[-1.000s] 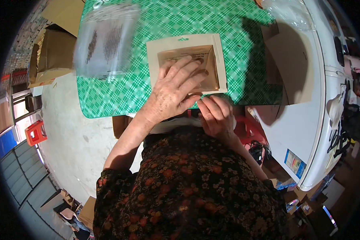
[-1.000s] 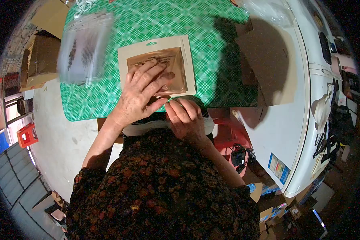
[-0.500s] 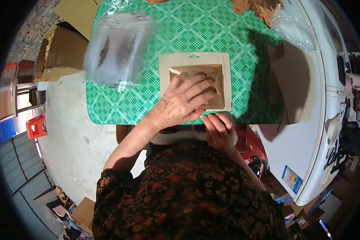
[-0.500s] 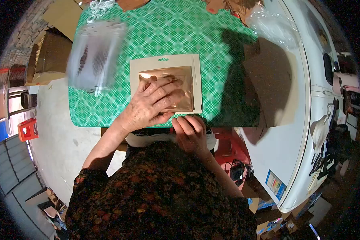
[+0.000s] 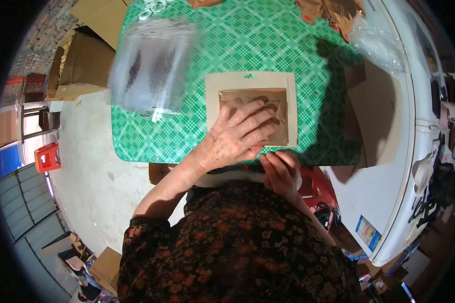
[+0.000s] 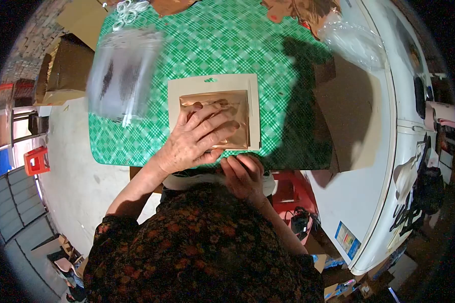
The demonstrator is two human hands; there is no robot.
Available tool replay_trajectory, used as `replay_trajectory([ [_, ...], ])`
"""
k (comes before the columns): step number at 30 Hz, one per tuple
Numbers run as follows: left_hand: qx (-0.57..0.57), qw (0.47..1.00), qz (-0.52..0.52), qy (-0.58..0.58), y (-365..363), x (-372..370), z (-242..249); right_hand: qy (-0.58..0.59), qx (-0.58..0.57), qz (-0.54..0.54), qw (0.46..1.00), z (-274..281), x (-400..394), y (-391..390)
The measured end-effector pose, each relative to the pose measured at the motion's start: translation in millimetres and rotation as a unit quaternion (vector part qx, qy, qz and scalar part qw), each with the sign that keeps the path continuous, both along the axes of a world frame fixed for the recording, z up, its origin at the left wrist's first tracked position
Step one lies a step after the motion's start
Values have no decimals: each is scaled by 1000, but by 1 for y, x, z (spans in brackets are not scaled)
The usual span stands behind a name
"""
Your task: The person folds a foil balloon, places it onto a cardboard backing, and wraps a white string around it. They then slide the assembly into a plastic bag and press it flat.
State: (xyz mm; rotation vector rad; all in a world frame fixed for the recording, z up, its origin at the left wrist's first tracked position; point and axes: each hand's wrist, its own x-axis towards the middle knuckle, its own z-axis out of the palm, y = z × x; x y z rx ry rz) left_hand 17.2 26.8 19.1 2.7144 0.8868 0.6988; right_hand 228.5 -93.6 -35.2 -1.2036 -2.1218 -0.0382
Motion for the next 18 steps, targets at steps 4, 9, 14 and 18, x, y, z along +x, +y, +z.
replay_trajectory([
  [4, -21, 1000, -1, -7, 0, 0, 0, -12, 6, -10, 1000, 2, -2, -2],
  [9, -4, 1000, -2, -21, -1, 1, -1, -5, -19, -1, 1000, 14, -3, -5],
  [14, -21, 999, -14, -35, -2, -3, 7, 8, -9, -10, 1000, 18, -8, -8],
  [18, -42, 996, -4, -72, 11, -18, 9, 8, 11, -12, 1000, 24, -15, -8],
])
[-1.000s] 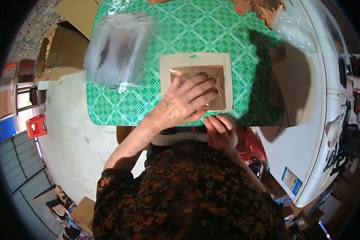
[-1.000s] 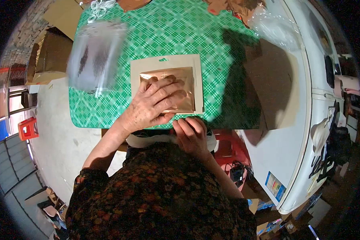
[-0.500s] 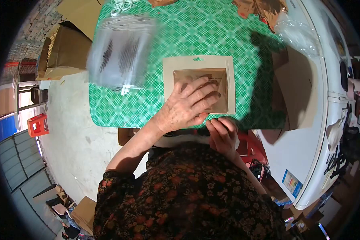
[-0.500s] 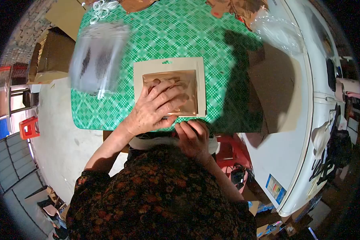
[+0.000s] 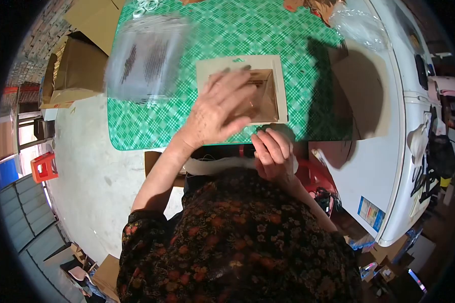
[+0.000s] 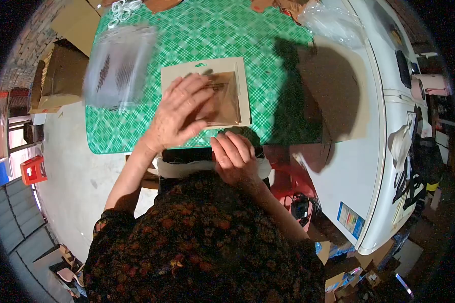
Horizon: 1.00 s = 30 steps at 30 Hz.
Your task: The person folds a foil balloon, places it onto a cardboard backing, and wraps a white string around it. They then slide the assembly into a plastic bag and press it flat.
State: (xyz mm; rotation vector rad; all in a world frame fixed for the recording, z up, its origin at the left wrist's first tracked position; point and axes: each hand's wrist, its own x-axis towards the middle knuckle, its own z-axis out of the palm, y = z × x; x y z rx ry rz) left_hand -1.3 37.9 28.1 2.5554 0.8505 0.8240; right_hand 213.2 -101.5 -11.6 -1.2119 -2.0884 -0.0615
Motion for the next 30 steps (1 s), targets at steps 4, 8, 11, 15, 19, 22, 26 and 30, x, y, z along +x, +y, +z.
replay_trajectory([
  [4, -51, 998, 31, -32, 23, -15, -11, -36, -78, 19, 996, 6, -10, 2],
  [8, -143, 986, 50, -64, 27, -18, -7, -63, -85, 13, 994, 3, -15, 5],
  [11, -142, 987, 42, -57, 28, -18, -8, -88, -93, 3, 992, 0, -15, 6],
  [15, -133, 989, 40, -41, 30, -18, -11, -105, -99, 1, 989, 2, -16, 9],
  [19, -149, 987, 47, -36, 31, -17, -12, -113, -111, -2, 987, 4, -18, 12],
  [22, -158, 986, 51, -20, 30, -18, -12, -117, -99, -8, 988, 5, -19, 14],
  [26, -146, 988, 51, -4, 30, -15, -9, -117, -88, -20, 989, 10, -21, 12],
  [30, -134, 989, 47, -51, 31, -18, -13, -75, -88, 1, 993, -2, -17, 9],
])
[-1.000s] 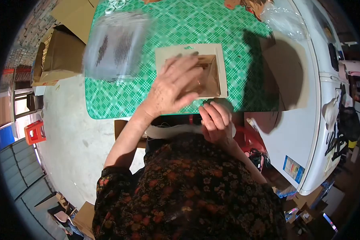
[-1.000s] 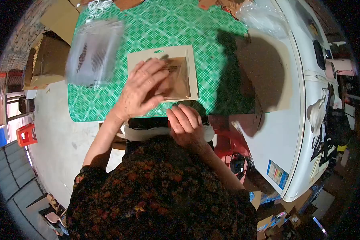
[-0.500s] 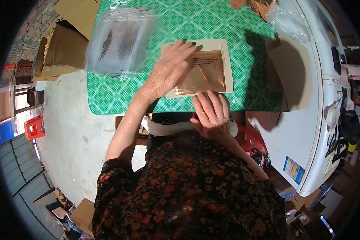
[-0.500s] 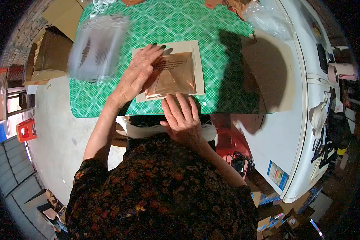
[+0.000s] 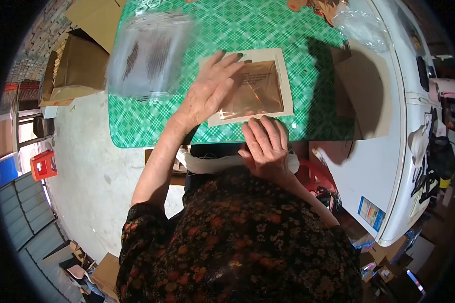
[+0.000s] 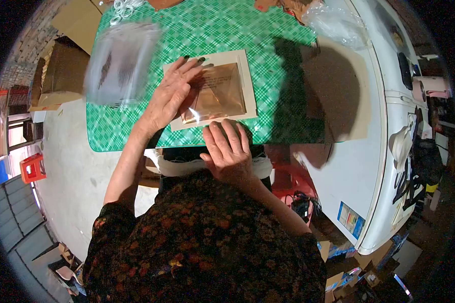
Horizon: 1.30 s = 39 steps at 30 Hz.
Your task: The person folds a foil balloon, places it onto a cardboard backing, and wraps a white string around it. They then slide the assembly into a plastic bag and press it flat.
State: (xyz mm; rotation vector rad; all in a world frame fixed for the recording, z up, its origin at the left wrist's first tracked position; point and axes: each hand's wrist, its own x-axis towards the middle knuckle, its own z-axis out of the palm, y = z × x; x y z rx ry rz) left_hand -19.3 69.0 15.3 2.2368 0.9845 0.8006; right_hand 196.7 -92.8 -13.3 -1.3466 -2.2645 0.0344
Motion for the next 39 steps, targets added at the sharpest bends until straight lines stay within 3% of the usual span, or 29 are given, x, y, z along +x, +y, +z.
replay_trajectory([
  [7, 48, 999, 12, 13, 18, 5, -5, 8, -8, 18, 1000, 2, -1, 3],
  [39, -43, 998, 11, 38, 25, 5, -3, 27, 28, -56, 998, 13, -11, 17],
])
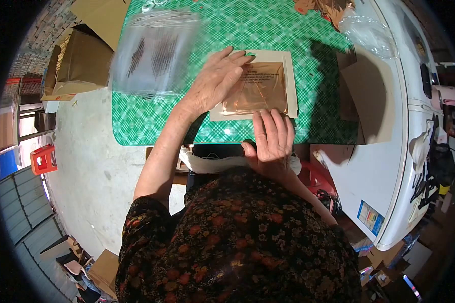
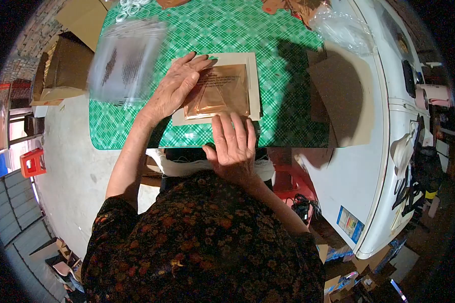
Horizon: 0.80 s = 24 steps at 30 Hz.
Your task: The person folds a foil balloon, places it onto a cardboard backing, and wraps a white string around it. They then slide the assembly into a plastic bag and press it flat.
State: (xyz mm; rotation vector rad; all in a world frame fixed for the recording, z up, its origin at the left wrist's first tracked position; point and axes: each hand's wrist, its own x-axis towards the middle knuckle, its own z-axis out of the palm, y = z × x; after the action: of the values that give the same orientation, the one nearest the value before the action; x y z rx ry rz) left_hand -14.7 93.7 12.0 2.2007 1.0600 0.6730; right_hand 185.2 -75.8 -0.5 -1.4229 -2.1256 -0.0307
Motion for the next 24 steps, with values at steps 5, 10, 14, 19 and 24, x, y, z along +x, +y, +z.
replay_trajectory([
  [5, -5, 1000, -3, 2, 0, 0, 3, -27, -13, 11, 999, 0, 0, -1],
  [10, -13, 1000, 0, -18, 0, 0, 4, -22, -25, 25, 999, -1, 1, 1],
  [14, -5, 1000, -4, -10, -1, 0, 5, -21, -31, 30, 999, 1, 0, 2],
  [19, 2, 1000, -11, -1, 0, 0, 4, -19, -34, 30, 999, 5, -2, 5],
  [24, 12, 999, 22, -47, 5, -2, -3, -18, -50, 28, 998, 9, -2, 8],
])
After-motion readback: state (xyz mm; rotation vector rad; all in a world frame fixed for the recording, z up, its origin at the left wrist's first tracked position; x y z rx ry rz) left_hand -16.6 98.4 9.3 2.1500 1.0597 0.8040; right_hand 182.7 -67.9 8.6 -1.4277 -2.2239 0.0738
